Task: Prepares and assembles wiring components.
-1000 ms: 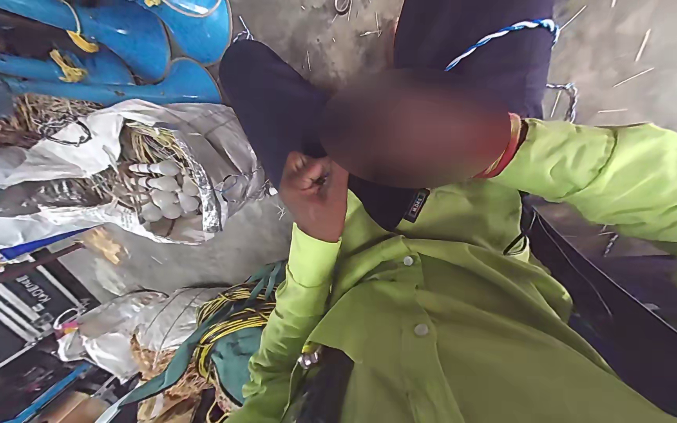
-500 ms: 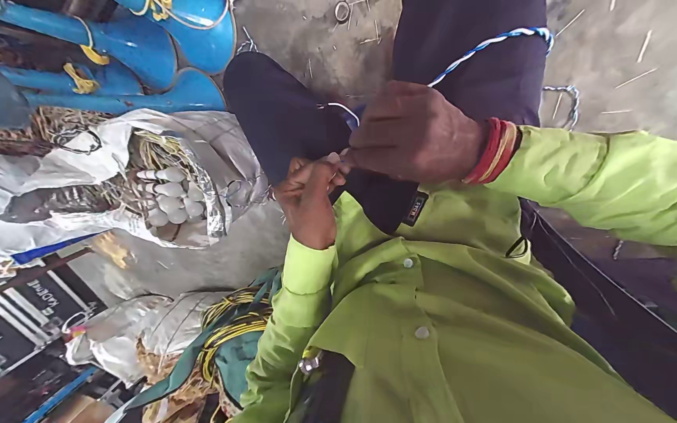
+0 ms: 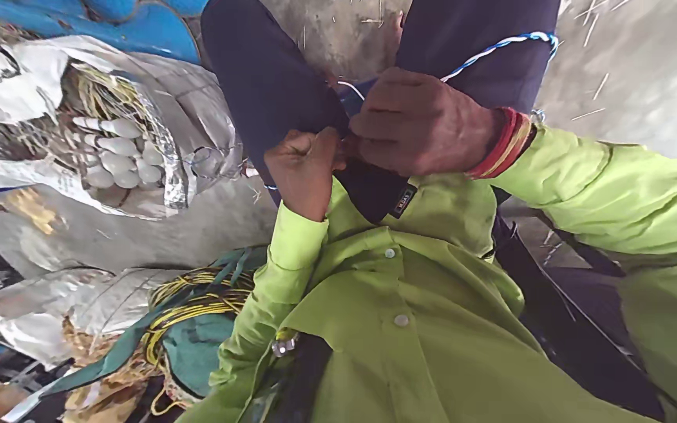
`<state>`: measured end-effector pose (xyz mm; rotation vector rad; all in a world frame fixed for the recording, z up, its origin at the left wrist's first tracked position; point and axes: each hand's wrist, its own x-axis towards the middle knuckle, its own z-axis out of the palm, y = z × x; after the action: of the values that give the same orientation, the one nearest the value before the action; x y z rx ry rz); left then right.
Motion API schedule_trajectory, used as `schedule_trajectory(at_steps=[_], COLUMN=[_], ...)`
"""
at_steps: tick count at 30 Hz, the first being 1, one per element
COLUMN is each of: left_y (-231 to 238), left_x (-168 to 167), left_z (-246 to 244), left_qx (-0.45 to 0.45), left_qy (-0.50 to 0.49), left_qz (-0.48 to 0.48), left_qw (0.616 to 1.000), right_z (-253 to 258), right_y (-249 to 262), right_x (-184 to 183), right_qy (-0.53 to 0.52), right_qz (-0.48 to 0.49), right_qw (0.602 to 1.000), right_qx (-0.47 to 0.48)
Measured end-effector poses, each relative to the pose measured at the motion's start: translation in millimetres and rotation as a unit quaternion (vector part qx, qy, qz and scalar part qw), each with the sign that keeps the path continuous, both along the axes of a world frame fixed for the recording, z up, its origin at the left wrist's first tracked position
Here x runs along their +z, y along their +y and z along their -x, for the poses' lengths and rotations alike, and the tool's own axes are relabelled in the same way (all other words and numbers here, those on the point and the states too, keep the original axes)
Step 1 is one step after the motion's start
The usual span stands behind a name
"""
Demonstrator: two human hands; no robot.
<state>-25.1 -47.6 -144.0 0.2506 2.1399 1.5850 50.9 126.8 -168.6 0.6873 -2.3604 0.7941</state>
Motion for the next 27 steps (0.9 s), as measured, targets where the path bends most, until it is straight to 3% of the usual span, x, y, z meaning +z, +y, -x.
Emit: schedule_trajectory(at_steps=[4, 9, 12, 16, 22, 27], left_y=[6, 2, -10, -27, -40, -40], left_x=[3, 12, 13, 21, 39, 32], left_z=[-6, 7, 13, 18, 23, 20], left_qx=[0.006, -0.009, -0.090, -0.195, -0.281, -0.288], left_qy=[-0.119, -0.156, -0.052, 0.115, 0.189, 0.311], left_qz=[-0.004, -0.029, -0.048, 0.002, 0.091, 0.129], left_qw=[0.993, 0.987, 0.993, 0.974, 0.936, 0.896], right_z=[-5, -4, -3, -3, -2, -2], right_y=[-1, 0, -2, -6, -8, -9], right_x=[-6, -6, -5, -5, -5, -6], right_qy=[-0.008, -0.059, -0.087, -0.101, -0.109, -0.112], right_qz=[-0.011, 0.064, 0.112, 0.130, 0.125, 0.119], right_qw=[1.000, 0.994, 0.988, 0.983, 0.982, 0.982], right_qx=[-0.026, -0.062, -0.067, -0.083, -0.096, -0.096])
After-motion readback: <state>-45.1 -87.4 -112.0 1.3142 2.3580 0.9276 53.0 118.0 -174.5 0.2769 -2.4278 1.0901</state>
